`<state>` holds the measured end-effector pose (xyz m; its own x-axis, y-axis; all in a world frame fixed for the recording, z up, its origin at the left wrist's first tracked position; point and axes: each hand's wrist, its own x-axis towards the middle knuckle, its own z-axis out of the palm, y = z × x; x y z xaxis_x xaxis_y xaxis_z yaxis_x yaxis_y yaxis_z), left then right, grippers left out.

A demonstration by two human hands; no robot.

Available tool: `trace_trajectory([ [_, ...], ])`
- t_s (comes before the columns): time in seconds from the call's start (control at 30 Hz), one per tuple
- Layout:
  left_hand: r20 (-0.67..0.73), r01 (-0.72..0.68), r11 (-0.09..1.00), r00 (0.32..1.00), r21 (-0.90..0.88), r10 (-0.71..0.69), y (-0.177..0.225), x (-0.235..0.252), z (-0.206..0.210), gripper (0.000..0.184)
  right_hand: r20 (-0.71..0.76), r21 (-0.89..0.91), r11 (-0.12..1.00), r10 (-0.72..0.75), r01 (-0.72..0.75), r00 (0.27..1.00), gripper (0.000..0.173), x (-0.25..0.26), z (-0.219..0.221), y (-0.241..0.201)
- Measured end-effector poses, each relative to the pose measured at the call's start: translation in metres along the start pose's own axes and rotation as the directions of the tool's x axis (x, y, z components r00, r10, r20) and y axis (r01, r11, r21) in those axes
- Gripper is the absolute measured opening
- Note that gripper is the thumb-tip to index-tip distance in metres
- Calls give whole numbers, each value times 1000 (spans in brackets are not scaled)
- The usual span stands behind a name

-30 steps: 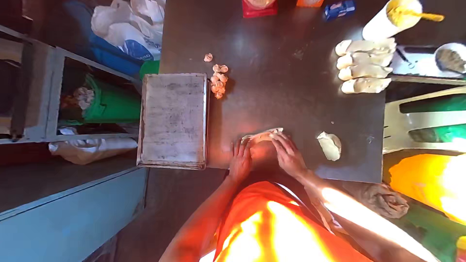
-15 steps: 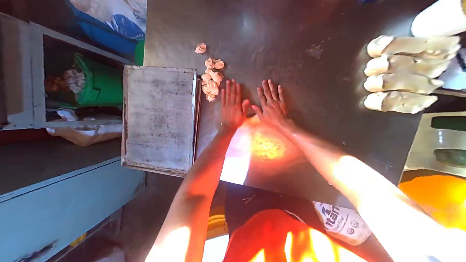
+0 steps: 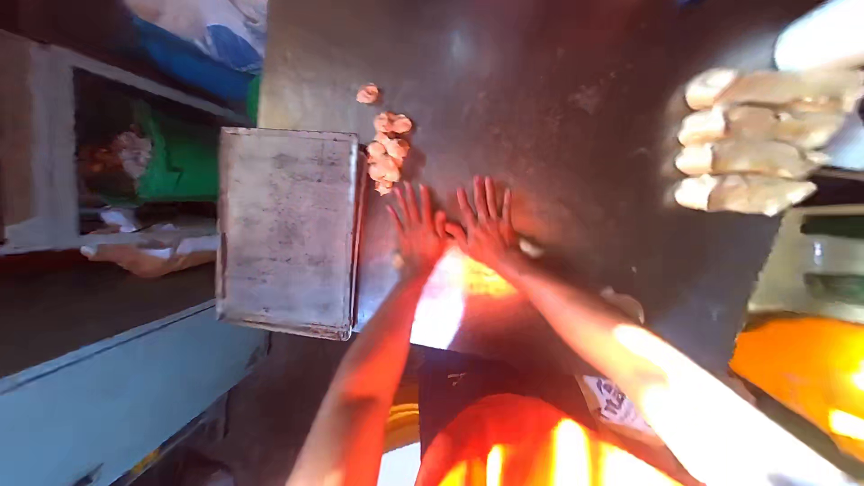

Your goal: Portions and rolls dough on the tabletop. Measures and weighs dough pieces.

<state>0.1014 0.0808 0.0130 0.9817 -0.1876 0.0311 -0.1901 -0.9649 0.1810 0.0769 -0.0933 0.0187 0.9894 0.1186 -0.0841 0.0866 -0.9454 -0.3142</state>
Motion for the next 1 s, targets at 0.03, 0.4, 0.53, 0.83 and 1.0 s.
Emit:
trace_trajectory([
  [0.03,-44,-53,998,998,-28,52,-11,19,0,66,-22,-30,998,59,-60,998,84,16,0,6],
  [0.4,114,-82,985,988,-153,100,9,-205,-16,68,78,123,982,-152,142,985,51,-179,0,-67],
  [0.53,31,-9,999,999,-45,11,-5,-121,-7,71,72,41,997,-69,66,995,63,-105,9,-47],
  [0.83,25,-151,988,988,-41,152,-71,-102,-13,77,-94,-89,988,119,-128,988,88,-97,5,-1],
  [1.0,108,-152,985,981,-84,161,-58,-189,-42,71,-47,166,897,422,-410,905,70,-191,-59,33],
])
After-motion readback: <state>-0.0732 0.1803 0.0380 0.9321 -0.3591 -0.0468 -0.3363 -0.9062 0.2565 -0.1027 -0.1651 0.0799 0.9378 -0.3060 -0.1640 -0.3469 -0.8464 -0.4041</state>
